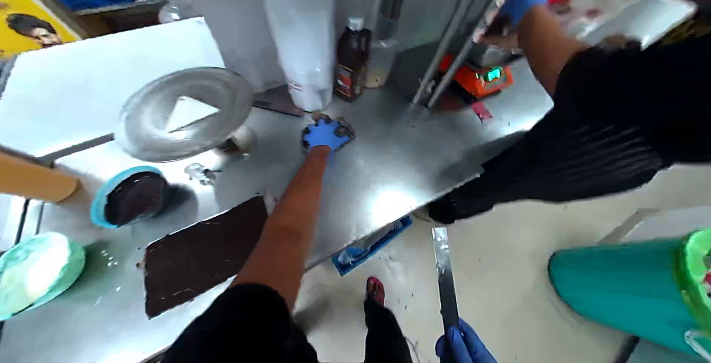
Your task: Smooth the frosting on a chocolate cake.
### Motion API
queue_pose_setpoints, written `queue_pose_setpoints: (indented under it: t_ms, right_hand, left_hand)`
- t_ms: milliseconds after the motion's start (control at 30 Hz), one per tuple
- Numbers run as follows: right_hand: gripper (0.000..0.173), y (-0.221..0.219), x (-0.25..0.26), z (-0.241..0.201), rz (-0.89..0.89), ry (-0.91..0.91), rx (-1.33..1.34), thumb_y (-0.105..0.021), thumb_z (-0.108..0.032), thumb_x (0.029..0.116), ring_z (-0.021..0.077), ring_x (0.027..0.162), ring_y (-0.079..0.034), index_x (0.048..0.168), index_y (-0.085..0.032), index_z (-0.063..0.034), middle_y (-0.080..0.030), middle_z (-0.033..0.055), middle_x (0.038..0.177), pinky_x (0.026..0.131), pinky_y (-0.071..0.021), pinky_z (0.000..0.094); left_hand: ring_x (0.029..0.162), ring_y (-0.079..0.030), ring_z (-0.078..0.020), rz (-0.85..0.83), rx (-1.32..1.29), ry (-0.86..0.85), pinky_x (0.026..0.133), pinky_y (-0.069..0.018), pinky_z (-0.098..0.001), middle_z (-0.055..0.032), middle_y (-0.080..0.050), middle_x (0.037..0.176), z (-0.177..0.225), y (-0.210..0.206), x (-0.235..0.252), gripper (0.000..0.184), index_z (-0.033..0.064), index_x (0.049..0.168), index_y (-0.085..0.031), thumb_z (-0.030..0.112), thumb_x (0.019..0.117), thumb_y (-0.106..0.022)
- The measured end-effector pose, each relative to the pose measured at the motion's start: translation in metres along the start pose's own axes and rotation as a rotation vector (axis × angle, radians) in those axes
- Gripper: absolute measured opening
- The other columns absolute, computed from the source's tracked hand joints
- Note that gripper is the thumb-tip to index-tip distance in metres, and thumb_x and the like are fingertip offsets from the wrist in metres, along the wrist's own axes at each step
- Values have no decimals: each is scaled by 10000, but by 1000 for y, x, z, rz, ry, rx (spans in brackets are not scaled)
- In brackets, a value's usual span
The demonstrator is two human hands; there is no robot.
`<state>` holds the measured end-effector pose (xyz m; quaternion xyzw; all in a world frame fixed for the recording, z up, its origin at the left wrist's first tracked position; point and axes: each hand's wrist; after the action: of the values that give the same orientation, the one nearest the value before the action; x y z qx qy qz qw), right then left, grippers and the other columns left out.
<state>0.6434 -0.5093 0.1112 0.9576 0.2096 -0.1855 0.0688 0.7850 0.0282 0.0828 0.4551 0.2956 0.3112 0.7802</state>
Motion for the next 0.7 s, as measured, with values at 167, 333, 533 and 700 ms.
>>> queue_pose_setpoints:
  t_ms: [167, 333, 533, 700]
  right_hand:
    - [303, 66, 42, 2, -8, -185, -5, -390, -114, 1070, 70, 475, -535, 1258, -560, 54, -627, -5, 663, 443, -477, 221]
    - [326, 97, 80, -3, 29, -220, 82, -398, -145, 1074, 78, 445, -527, 1293, -553, 41, -620, 9, 640, 407, -460, 212]
    - [319, 109, 83, -6, 101, -260, 197, -329, -130, 1093, 58, 450, -549, 1300, -514, 28, -621, -14, 624, 421, -484, 198]
    - [319, 116, 91, -10, 151, -236, 253, -307, -130, 1096, 57, 433, -545, 1307, -498, 13, -597, -20, 591, 402, -476, 192]
  left_hand:
    - [1304, -537, -376, -137, 56, -421, 1054, -455, -614, -132, -632, 1341, -9, -28, -112, 454, 151, 1240, -702, 490, 940, -673]
    - [1393, -428, -456, -164, 94, -722, 1117, -355, -660, -137, -608, 1390, -57, -72, -243, 376, 232, 1102, -765, 506, 845, -768]
    - [1445, -366, -500, -342, 257, -925, 1176, -254, -699, -138, -486, 1548, 57, -106, -209, 562, 237, 1182, -729, 196, 664, -942]
    - [1499, -300, -446, -336, 259, -988, 1212, -218, -650, -111, -412, 1607, 182, -149, -149, 626, 264, 1298, -675, 208, 715, -897]
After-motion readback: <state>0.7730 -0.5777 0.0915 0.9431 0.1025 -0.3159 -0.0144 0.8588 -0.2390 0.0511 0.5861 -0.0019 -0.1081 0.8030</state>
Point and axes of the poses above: each hand's wrist, its own x-axis towards the middle knuckle, its own y-axis out of the back of the hand, z = x × y
